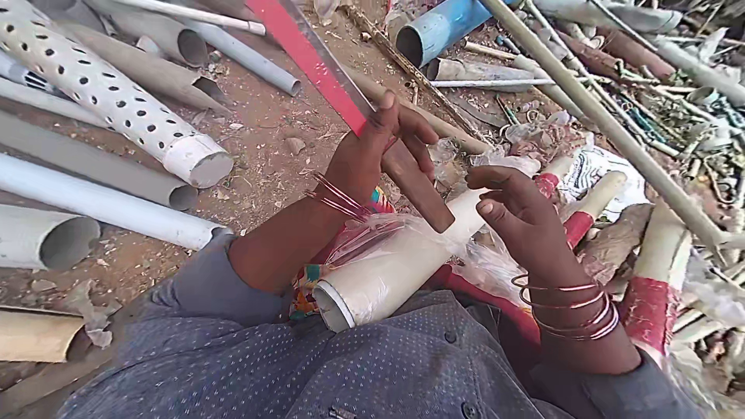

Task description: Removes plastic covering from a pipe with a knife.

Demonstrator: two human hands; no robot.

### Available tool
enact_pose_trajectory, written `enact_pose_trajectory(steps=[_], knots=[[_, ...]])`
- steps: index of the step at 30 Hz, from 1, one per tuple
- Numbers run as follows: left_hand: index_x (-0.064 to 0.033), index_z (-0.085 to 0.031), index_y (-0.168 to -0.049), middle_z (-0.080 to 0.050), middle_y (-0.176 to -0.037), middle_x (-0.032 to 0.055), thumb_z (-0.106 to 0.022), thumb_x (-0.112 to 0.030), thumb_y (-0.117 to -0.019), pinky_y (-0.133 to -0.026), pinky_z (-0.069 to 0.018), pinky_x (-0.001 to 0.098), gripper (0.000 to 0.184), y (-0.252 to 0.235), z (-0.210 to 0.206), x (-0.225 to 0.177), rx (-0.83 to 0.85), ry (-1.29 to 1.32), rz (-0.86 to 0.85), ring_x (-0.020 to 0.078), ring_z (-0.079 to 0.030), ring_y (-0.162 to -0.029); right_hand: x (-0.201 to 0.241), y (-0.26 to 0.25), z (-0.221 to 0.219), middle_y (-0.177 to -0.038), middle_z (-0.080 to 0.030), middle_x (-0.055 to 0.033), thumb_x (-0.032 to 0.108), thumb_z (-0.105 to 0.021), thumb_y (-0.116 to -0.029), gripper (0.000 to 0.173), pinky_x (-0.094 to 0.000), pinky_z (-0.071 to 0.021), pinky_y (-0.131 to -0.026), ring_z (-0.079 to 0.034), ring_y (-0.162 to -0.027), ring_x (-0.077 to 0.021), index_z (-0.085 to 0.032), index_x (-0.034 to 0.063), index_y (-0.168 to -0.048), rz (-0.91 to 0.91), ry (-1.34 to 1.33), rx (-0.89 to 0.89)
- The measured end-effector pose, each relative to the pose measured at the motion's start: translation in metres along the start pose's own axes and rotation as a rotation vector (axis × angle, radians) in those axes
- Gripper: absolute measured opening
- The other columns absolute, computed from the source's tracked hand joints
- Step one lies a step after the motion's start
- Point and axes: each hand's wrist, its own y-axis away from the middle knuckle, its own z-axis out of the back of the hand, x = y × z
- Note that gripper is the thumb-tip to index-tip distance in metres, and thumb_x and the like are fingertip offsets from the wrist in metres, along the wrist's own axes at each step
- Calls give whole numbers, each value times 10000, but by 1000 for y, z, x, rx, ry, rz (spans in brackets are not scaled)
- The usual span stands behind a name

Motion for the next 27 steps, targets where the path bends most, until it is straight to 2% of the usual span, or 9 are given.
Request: enact_pose_trajectory(steps=[3,6,10,12,16,19,22,24,27], knots=[[-95,-614,-872,-677,-733,-54,-147,-189,-1111,-786,-581,263,533,-16,-39,3,150,-77,-50,50,-682,-752,9,7,-4,-1285,-643,-70,614,-619,-927,779,-266,-520,-975,-615,-1163,-75,-533,-6,-1390,83,12,4],[-70,-647,-886,-670,-803,-59,-265,-167,-1106,-823,-546,243,451,-31,-66,13,222,-170,-115,7,-645,-823,11,13,1,-1019,-674,39,431,-701,-919,633,-167,-563,-757,-652,-857,34,-504,20,-1358,-55,-92,-75],[64,-515,-1400,-628,-1250,83,-455,-473,-1052,-973,-500,215,643,-57,-76,29,506,-295,-7,37,-600,-1118,-8,25,35,-978,-621,28,336,-581,-1016,383,-136,-499,-690,-575,-773,44,-613,29,-1244,-98,-2,-221],[41,-367,-1543,-539,-1426,212,-547,-494,-988,-1023,-483,381,792,-65,-80,40,643,-522,118,241,-564,-1257,-21,32,55,-872,-594,51,335,-520,-1037,359,-153,-481,-626,-549,-681,34,-600,41,-1229,-184,-16,-324],[-12,-470,-1512,-494,-1497,221,-729,-480,-927,-1134,-357,591,793,-60,-111,63,1190,-1084,381,400,-445,-1403,-58,43,85,-821,-553,81,409,-380,-1091,397,-160,-469,-553,-514,-592,20,-562,103,-1266,-332,-181,-567],[-17,-286,-1598,-290,-1648,203,-721,-519,-921,-1176,-242,625,949,-44,-139,87,1569,-1430,459,406,-230,-1534,-84,48,94,-799,-528,86,385,-328,-1110,384,-145,-448,-538,-488,-565,22,-567,114,-1241,-397,-260,-675],[34,-303,-1576,-247,-1657,237,-699,-349,-975,-1200,-176,653,815,-40,-152,111,1701,-1552,457,442,-153,-1552,-101,46,102,-773,-514,92,335,-351,-1101,372,-138,-451,-535,-492,-562,25,-579,69,-1228,-443,-317,-703],[19,-500,-1467,-366,-1609,209,-558,-197,-1042,-1187,-223,639,480,-46,-155,119,1726,-1536,460,423,-246,-1527,-107,46,107,-786,-520,81,333,-385,-1096,366,-143,-453,-536,-493,-565,23,-575,57,-1242,-453,-309,-696],[-7,-619,-1363,-561,-1478,161,-442,-107,-1066,-1177,-304,557,360,-60,-144,114,1455,-1367,462,351,-416,-1463,-111,50,109,-786,-533,75,331,-429,-1094,321,-142,-432,-541,-484,-574,23,-580,72,-1206,-449,-306,-682]])
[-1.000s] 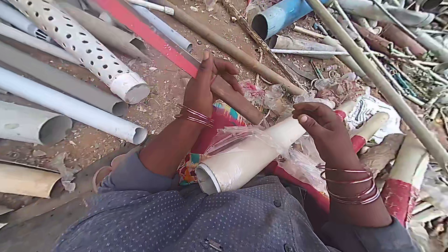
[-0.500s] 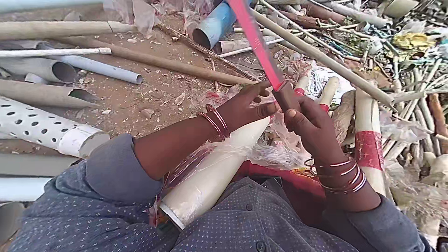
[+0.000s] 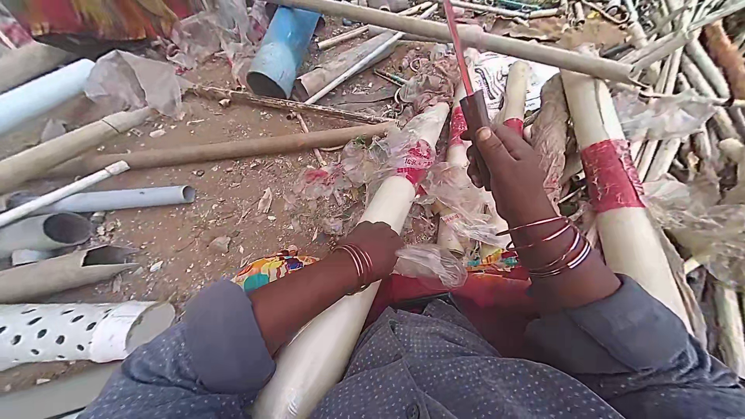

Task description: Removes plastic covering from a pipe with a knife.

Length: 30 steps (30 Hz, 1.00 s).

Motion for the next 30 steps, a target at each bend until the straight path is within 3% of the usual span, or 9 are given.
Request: enact_pose_trajectory(steps=[2,6,11,15,20,22,24,26,30], knots=[[10,-706,-1231,-673,-1295,217,-526,-127,-1053,-1076,-431,588,288,7,-1,17,-291,164,3,388,-587,-1301,-4,-5,4,-785,-548,76,324,-455,-1081,308,-148,-448,-551,-505,-585,22,-589,67,-1184,4,6,6],[1,-730,-1189,-733,-1114,220,-568,-143,-1048,-912,-502,645,258,13,-3,33,-519,312,99,405,-706,-1043,-6,-13,11,-791,-547,82,336,-458,-1080,303,-153,-463,-567,-521,-604,20,-597,85,-1176,-14,23,7],[11,-739,-1147,-759,-992,187,-572,-99,-1031,-881,-523,615,232,3,-11,38,-663,402,120,349,-734,-942,-9,-16,18,-794,-546,79,343,-466,-1076,261,-168,-467,-589,-527,-619,8,-600,121,-1103,-2,32,-2],[18,-736,-1130,-743,-874,179,-525,-32,-1020,-743,-549,559,243,6,-10,34,-725,394,116,315,-718,-757,-11,-16,20,-782,-518,79,354,-473,-1073,265,-170,-441,-575,-498,-606,8,-593,122,-1111,-11,47,22],[6,-750,-1073,-714,-805,149,-560,-104,-1020,-633,-526,484,225,6,-13,38,-830,356,85,241,-648,-630,-10,-15,25,-788,-537,84,400,-587,-1016,309,-166,-435,-571,-492,-597,20,-598,120,-1145,-13,97,30],[2,-752,-1074,-723,-841,155,-566,-115,-1020,-648,-525,494,226,5,-15,39,-856,346,71,244,-653,-652,-8,-14,27,-827,-562,75,389,-616,-1001,332,-163,-442,-578,-503,-608,23,-596,118,-1190,-24,113,33],[5,-760,-1073,-749,-923,188,-571,-95,-1005,-745,-538,586,224,6,-17,39,-880,320,51,325,-727,-815,-7,-14,28,-853,-569,64,382,-608,-1009,333,-167,-447,-588,-510,-622,20,-589,121,-1216,-28,148,43],[17,-759,-1074,-748,-958,214,-575,-73,-998,-793,-522,636,218,7,-17,38,-882,318,46,378,-731,-903,-5,-12,29,-859,-569,48,381,-595,-1021,342,-192,-444,-607,-504,-638,8,-585,116,-1237,-23,230,39],[19,-751,-1119,-746,-1013,236,-573,-69,-1008,-829,-511,663,228,7,-13,35,-850,307,67,417,-726,-956,4,-5,39,-969,-635,-32,445,-603,-1011,438,-363,-463,-713,-553,-766,-105,-587,131,-1317,-19,445,25]])
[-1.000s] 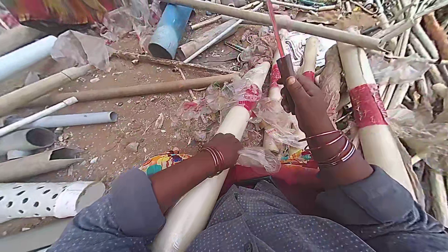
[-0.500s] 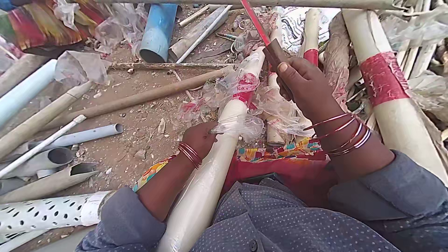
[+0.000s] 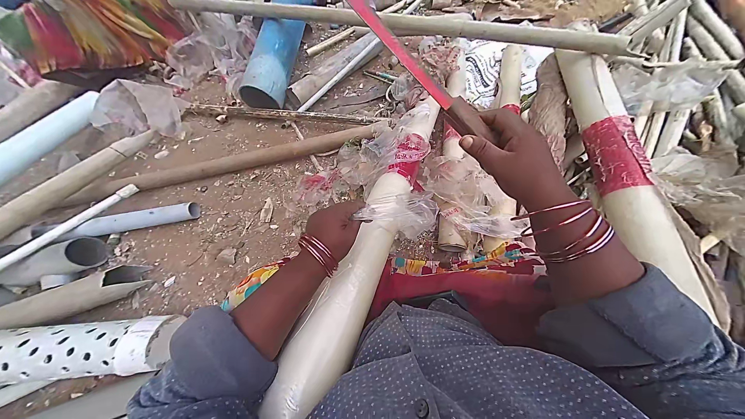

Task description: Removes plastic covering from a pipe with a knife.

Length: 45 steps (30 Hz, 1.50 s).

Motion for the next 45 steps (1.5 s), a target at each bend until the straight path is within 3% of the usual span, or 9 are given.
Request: enact_pose_trajectory(steps=[4,6,8,12,15,19,25,34,45], knots=[[5,-740,-1168,-745,-1071,228,-567,-58,-1011,-875,-498,666,243,-2,6,-6,57,-15,25,433,-714,-1012,10,19,17,-1074,-680,-184,447,-601,-1009,513,-606,-470,-766,-643,-909,-338,-578,119,-1401,21,189,-31],[-27,-737,-1197,-745,-1099,207,-548,-81,-1029,-900,-490,663,259,-2,10,-12,120,-23,57,417,-709,-1043,18,38,25,-1073,-681,-229,415,-608,-1019,507,-651,-466,-742,-649,-896,-404,-574,99,-1413,46,273,-50],[-43,-709,-1252,-731,-1142,211,-533,-122,-1055,-920,-479,659,276,-4,16,-19,229,-33,102,422,-692,-1083,20,60,32,-1036,-679,-218,418,-605,-1001,533,-604,-472,-700,-635,-822,-356,-572,84,-1414,53,314,-54],[-64,-668,-1322,-708,-1191,221,-516,-148,-1070,-962,-463,652,306,-7,23,-24,338,-19,150,426,-663,-1139,1,115,45,-971,-688,-59,584,-548,-949,707,-234,-491,-647,-571,-735,-7,-600,9,-1357,74,265,-21],[-85,-660,-1336,-708,-1191,218,-517,-161,-1069,-963,-461,667,313,-8,20,-21,342,-13,140,429,-660,-1145,-16,159,62,-1019,-718,-26,591,-583,-933,715,-151,-509,-698,-602,-790,70,-627,-12,-1317,-13,245,111],[-127,-619,-1398,-681,-1269,198,-470,-162,-1085,-993,-448,639,348,-10,27,-29,430,-67,160,410,-631,-1207,-18,201,76,-1075,-730,-176,333,-623,-932,543,-411,-550,-815,-686,-884,-179,-636,-35,-1331,-172,357,358],[-124,-600,-1422,-677,-1285,196,-448,-158,-1093,-1015,-446,622,364,-9,28,-36,454,-90,159,402,-625,-1226,-22,210,45,-1137,-734,-210,387,-612,-941,567,-602,-530,-866,-717,-1004,-360,-644,10,-1363,-167,431,392],[-138,-610,-1406,-685,-1262,190,-462,-148,-1074,-969,-465,643,364,-8,27,-31,455,-79,136,402,-634,-1208,-26,194,2,-1193,-720,-199,395,-559,-984,552,-611,-516,-902,-702,-1063,-355,-624,39,-1401,-181,427,416],[-115,-618,-1393,-670,-1287,189,-473,-86,-1051,-957,-470,626,373,-11,32,-26,466,-126,100,408,-628,-1205,1,174,-27,-1031,-742,-162,428,-563,-1007,530,-565,-528,-790,-707,-904,-311,-618,98,-1419,-242,453,456]])
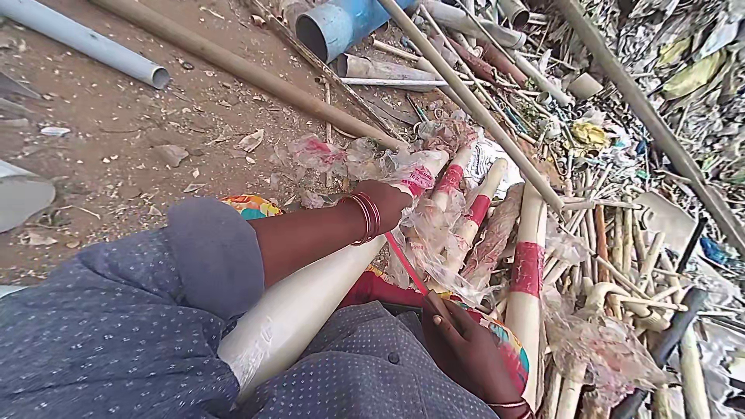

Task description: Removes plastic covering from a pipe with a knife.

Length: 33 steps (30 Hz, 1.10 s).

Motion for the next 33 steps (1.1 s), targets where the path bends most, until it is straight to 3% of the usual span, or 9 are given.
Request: enact_pose_trajectory(steps=[5,9,14,17,19,20,23,27,33], knots=[[-128,-593,-1426,-662,-1306,195,-453,-107,-1067,-990,-448,633,385,2,8,10,-41,73,69,409,-616,-1228,12,-1,-19,-1086,-733,-158,378,-563,-1030,517,-531,-543,-826,-705,-935,-284,-565,105,-1469,-54,-118,25],[-116,-626,-1391,-685,-1262,200,-464,-135,-1074,-1034,-438,619,357,0,4,23,-138,241,127,396,-624,-1227,-6,3,6,-1098,-739,-153,409,-560,-992,543,-550,-533,-813,-708,-945,-280,-607,89,-1428,4,-71,-18],[-104,-622,-1384,-689,-1243,209,-458,-161,-1083,-1031,-442,623,348,-2,2,30,-140,316,150,401,-630,-1215,-34,29,55,-880,-674,1,301,-583,-995,483,-223,-438,-558,-505,-601,-8,-584,41,-1402,-95,-172,-176],[-100,-632,-1366,-698,-1220,197,-452,-169,-1084,-1020,-452,614,342,-3,-1,31,-146,335,148,382,-641,-1195,-39,44,62,-825,-604,9,223,-573,-994,478,-196,-387,-533,-436,-573,12,-551,-2,-1415,-128,-238,-145],[-96,-626,-1371,-697,-1221,197,-444,-179,-1087,-1022,-454,610,348,-4,-2,29,-139,330,131,379,-641,-1198,-40,47,56,-963,-692,-43,239,-611,-980,483,-243,-459,-606,-538,-662,-31,-584,13,-1406,-92,-162,-35],[-89,-627,-1367,-696,-1224,197,-441,-184,-1090,-1024,-452,606,347,-3,-2,28,-140,328,123,378,-639,-1201,-39,45,51,-1122,-726,-113,267,-627,-981,510,-339,-523,-725,-638,-804,-116,-585,27,-1428,-82,-109,25],[-85,-622,-1372,-692,-1234,197,-427,-190,-1091,-1025,-456,601,358,-1,-3,26,-147,324,113,373,-638,-1207,-29,30,29,-1254,-703,-191,369,-634,-995,526,-620,-495,-961,-683,-1128,-355,-596,105,-1449,-133,46,85],[-86,-634,-1361,-698,-1217,197,-424,-200,-1090,-1016,-458,612,361,-2,-7,26,-161,339,102,377,-642,-1196,-17,9,16,-1139,-730,-215,364,-620,-1032,475,-662,-492,-904,-694,-1057,-423,-600,135,-1448,-228,157,-100],[-83,-634,-1356,-696,-1214,200,-417,-205,-1090,-1007,-461,613,364,-3,-7,29,-154,354,121,378,-642,-1191,16,-14,21,-1125,-725,-237,322,-630,-1025,463,-685,-497,-816,-696,-974,-455,-617,93,-1427,-69,96,-387]])
